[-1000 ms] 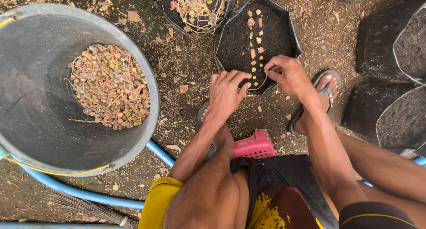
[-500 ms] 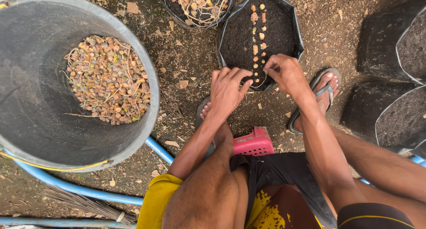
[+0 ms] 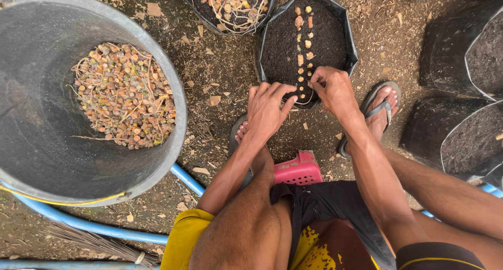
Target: The person sits on a small stool and plants seeds into black grow bags filled with soil. They take seeds from a bucket and place them one by one into a line in the soil of each bag.
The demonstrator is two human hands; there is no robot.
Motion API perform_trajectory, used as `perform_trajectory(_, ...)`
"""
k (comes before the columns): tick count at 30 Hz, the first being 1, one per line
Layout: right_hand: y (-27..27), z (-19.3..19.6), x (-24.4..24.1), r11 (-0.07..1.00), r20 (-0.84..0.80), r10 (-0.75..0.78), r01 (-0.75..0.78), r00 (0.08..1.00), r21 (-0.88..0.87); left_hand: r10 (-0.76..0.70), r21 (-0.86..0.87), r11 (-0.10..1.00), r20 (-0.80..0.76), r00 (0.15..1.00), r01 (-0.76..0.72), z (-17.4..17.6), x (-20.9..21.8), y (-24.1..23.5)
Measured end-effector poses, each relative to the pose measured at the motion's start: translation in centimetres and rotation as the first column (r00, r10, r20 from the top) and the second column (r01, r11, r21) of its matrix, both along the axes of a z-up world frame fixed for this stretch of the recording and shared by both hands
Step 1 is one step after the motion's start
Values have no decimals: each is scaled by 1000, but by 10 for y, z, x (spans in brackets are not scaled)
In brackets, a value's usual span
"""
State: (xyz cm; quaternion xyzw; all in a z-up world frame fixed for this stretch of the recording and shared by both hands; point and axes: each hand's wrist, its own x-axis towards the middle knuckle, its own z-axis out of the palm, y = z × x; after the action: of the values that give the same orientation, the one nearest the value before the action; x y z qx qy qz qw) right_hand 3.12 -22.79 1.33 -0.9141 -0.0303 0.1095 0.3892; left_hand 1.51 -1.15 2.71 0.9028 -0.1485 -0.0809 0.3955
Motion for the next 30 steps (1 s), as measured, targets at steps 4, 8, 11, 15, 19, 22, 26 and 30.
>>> perform_trajectory(4, 5, 0, -2, 1000, 32, -18, 18, 999, -19, 5, -20, 1000, -4, 1000, -5, 3, 0, 0)
perform_trajectory(8, 4, 21, 4, 999, -2, -26, 26, 1000, -38, 59, -124, 991, 51, 997, -53, 6, -1, 1)
perform_trajectory(11, 10, 40, 20, 998, 71, -25, 29, 997, -53, 161, -245, 958, 30, 986, -149, 8, -5, 7)
perform_trajectory(15, 44, 42, 63, 1000, 274, 19, -22, 962, 9, 284, -357, 885, -93, 954, -298, 8, -8, 12)
perform_trajectory(19, 94, 9, 124, 998, 453, 55, -47, 890, -28, 333, -388, 835, -210, 919, -391, 6, -7, 14)
perform_trajectory(22, 117, -17, 154, 979, 507, 82, 26, 858, -203, 326, -405, 824, -234, 916, -397, 4, -6, 19)
perform_trajectory(26, 128, -40, 172, 959, 478, 88, 55, 874, -277, 320, -406, 816, -275, 907, -411, -1, -5, 25)
perform_trajectory(30, 126, -47, 175, 970, 421, 72, 34, 904, -241, 320, -424, 794, -317, 893, -435, -8, -5, 24)
